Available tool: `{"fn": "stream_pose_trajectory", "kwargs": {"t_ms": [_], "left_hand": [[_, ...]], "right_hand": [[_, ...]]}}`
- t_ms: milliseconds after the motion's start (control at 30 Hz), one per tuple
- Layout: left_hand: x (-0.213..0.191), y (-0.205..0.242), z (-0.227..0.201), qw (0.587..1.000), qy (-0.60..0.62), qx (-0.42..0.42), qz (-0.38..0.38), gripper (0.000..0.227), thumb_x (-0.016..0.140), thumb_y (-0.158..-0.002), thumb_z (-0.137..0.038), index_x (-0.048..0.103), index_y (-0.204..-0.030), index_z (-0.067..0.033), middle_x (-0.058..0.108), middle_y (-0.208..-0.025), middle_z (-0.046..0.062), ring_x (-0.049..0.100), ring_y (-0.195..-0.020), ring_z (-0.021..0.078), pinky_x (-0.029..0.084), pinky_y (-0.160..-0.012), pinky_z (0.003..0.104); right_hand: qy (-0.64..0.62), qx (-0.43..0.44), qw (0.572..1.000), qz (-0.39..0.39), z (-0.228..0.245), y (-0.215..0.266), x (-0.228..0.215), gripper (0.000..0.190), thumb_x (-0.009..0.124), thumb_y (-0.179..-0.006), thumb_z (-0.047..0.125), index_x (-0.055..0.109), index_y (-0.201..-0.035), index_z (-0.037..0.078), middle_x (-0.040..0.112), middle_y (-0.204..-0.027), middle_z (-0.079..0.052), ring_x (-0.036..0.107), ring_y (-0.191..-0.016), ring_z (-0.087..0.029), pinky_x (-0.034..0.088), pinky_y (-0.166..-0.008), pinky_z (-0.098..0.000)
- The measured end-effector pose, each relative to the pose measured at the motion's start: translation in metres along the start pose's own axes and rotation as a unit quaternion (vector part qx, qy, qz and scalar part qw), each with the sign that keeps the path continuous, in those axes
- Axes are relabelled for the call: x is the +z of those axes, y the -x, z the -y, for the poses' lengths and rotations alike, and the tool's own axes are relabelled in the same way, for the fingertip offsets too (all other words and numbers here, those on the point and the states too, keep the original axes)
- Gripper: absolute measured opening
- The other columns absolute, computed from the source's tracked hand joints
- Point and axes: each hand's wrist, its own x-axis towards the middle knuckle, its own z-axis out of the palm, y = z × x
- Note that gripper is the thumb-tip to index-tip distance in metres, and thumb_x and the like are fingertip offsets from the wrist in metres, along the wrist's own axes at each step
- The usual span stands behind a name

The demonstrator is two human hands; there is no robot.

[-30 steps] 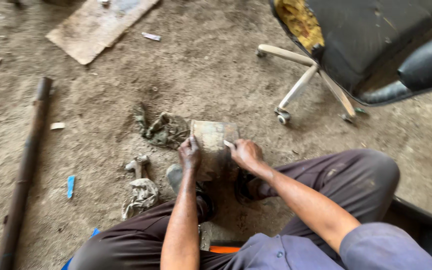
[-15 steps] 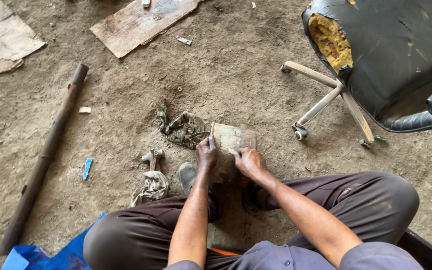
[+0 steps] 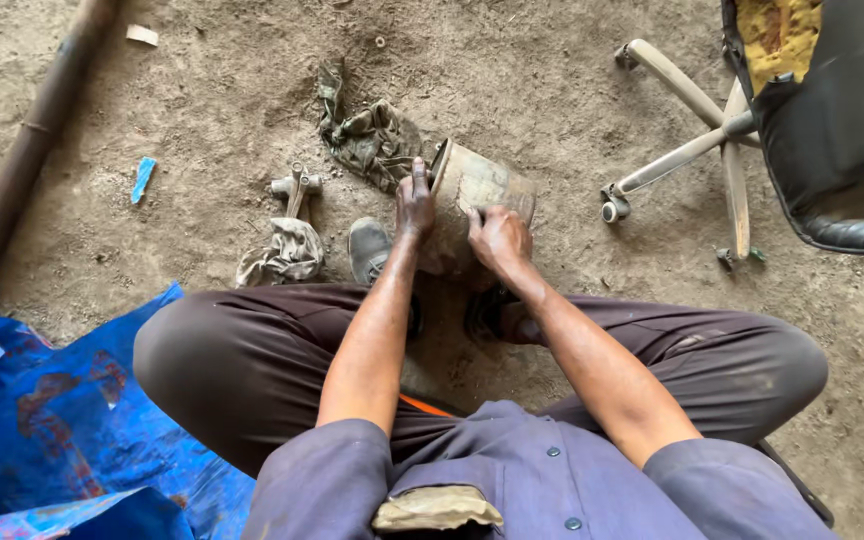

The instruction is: The person sits on the ground and uses a metal scraper to remove material from the surface of a cylindrical metal object. They rotate the object periodically to access different areas and continue scraping until the end of the clip.

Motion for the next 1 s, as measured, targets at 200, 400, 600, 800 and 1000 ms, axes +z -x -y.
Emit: {"fn": "stream_pose_trajectory", "kwargs": {"t_ms": [200, 400, 600, 800, 1000], "left_hand": [[-0.007, 0.003, -0.026, 1.0, -0.009, 0.008, 0.006, 0.078, 0.03, -0.105, -0.059, 0.065, -0.075, 0.0038, 0.062, -0.071, 0.026, 0.059, -0.067, 0.0384, 0.044, -0.067, 0.054], [-0.006, 0.005, -0.03, 0.996, -0.036, -0.034, 0.069, 0.083, 0.024, -0.105, -0.065, 0.058, -0.064, -0.0003, 0.058, -0.063, 0.019, 0.056, -0.062, 0.0326, 0.045, -0.064, 0.052], [-0.008, 0.01, -0.026, 0.996, -0.037, -0.033, 0.069, 0.078, 0.02, -0.103, -0.069, 0.047, -0.056, -0.0125, 0.049, -0.057, 0.009, 0.048, -0.055, 0.0233, 0.04, -0.055, 0.047], [-0.004, 0.009, -0.015, 0.995, -0.003, -0.049, 0.091, 0.073, 0.02, -0.107, -0.07, 0.04, -0.063, -0.0144, 0.044, -0.062, 0.006, 0.044, -0.057, 0.0226, 0.04, -0.055, 0.045], [-0.007, 0.005, -0.029, 0.997, -0.036, 0.004, 0.061, 0.085, 0.021, -0.102, -0.072, 0.055, -0.063, -0.0044, 0.054, -0.062, 0.018, 0.054, -0.061, 0.0308, 0.042, -0.064, 0.051]], "right_hand": [[0.006, -0.021, 1.0, 0.002, -0.02, 0.004, -0.027, 0.036, 0.058, -0.099, 0.041, 0.079, -0.105, 0.012, 0.074, -0.08, -0.019, 0.072, -0.072, -0.039, 0.057, -0.067, -0.0516], [0.023, -0.049, 0.998, -0.019, -0.018, 0.011, -0.007, 0.032, 0.055, -0.102, 0.035, 0.079, -0.101, 0.012, 0.069, -0.063, -0.012, 0.061, -0.051, -0.028, 0.049, -0.048, -0.0443], [0.013, -0.043, 0.999, 0.028, -0.001, -0.005, 0.002, 0.033, 0.055, -0.103, 0.036, 0.079, -0.103, 0.013, 0.063, -0.056, -0.004, 0.049, -0.042, -0.018, 0.041, -0.04, -0.0372], [0.035, -0.09, 0.995, -0.017, -0.036, 0.013, -0.022, 0.036, 0.057, -0.102, 0.035, 0.077, -0.114, 0.008, 0.073, -0.073, -0.015, 0.067, -0.06, -0.029, 0.054, -0.057, -0.0446], [0.003, -0.012, 1.0, 0.0, 0.014, -0.013, 0.007, 0.034, 0.062, -0.094, 0.039, 0.082, -0.103, 0.013, 0.077, -0.091, -0.019, 0.074, -0.082, -0.038, 0.057, -0.074, -0.0484]]}}
